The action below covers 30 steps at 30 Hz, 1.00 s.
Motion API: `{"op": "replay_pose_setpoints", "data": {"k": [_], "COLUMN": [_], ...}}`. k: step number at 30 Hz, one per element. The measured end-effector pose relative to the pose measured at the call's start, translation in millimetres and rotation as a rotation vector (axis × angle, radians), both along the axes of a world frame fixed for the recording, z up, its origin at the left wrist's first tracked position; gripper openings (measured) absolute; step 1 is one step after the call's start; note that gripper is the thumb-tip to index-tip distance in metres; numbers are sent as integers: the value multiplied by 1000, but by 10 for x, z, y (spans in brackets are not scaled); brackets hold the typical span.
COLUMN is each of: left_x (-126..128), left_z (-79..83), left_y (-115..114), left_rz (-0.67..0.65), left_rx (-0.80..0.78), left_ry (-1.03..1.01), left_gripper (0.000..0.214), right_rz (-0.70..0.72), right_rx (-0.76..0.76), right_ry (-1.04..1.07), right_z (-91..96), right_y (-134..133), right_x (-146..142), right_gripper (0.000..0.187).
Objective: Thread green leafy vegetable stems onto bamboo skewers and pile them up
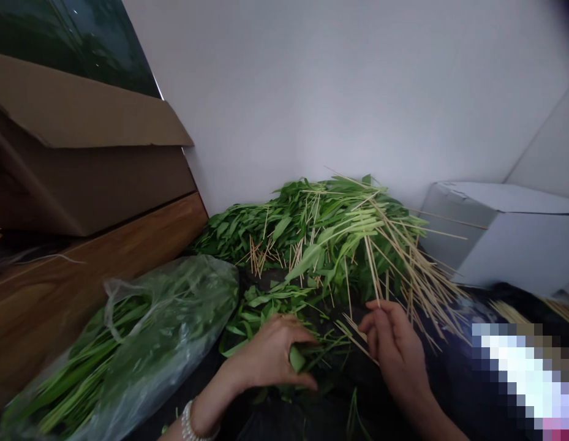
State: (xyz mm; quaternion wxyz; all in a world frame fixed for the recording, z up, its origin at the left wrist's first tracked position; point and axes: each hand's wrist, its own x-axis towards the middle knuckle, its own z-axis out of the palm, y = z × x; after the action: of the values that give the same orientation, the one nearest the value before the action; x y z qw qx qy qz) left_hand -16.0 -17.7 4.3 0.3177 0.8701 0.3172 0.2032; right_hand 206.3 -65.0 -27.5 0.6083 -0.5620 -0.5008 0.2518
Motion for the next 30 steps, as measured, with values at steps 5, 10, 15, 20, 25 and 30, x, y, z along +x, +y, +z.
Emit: {"op": "replay_pose_setpoints", "data": {"k": [5, 10, 15, 20, 25, 30], "left_x": [-46, 27, 294, 569, 729, 678], "left_z": [127, 111, 123, 110, 155, 436], "left_y": [5, 65, -31, -175, -235, -31], "left_rz": [-44, 300, 257, 237, 319, 406], "left_rx": [-44, -97, -165, -232, -338, -335], "left_ry": [-243, -410, -406, -477, -676, -883], "left_gripper": [51, 35, 20, 21, 20, 28], "right_rz": [2, 49, 103, 142, 147, 167], "right_rx": [-14, 35, 176, 297, 255, 217], "right_ry": [-75, -308, -524, -607, -631, -708], "right_z": [1, -101, -169, -166, -192, -215], "right_y": [-36, -90, -84, -67, -72, -59], "right_x": [-54, -120, -139, -209, -220, -211], "right_gripper": [28, 24, 20, 19, 21, 29]}}
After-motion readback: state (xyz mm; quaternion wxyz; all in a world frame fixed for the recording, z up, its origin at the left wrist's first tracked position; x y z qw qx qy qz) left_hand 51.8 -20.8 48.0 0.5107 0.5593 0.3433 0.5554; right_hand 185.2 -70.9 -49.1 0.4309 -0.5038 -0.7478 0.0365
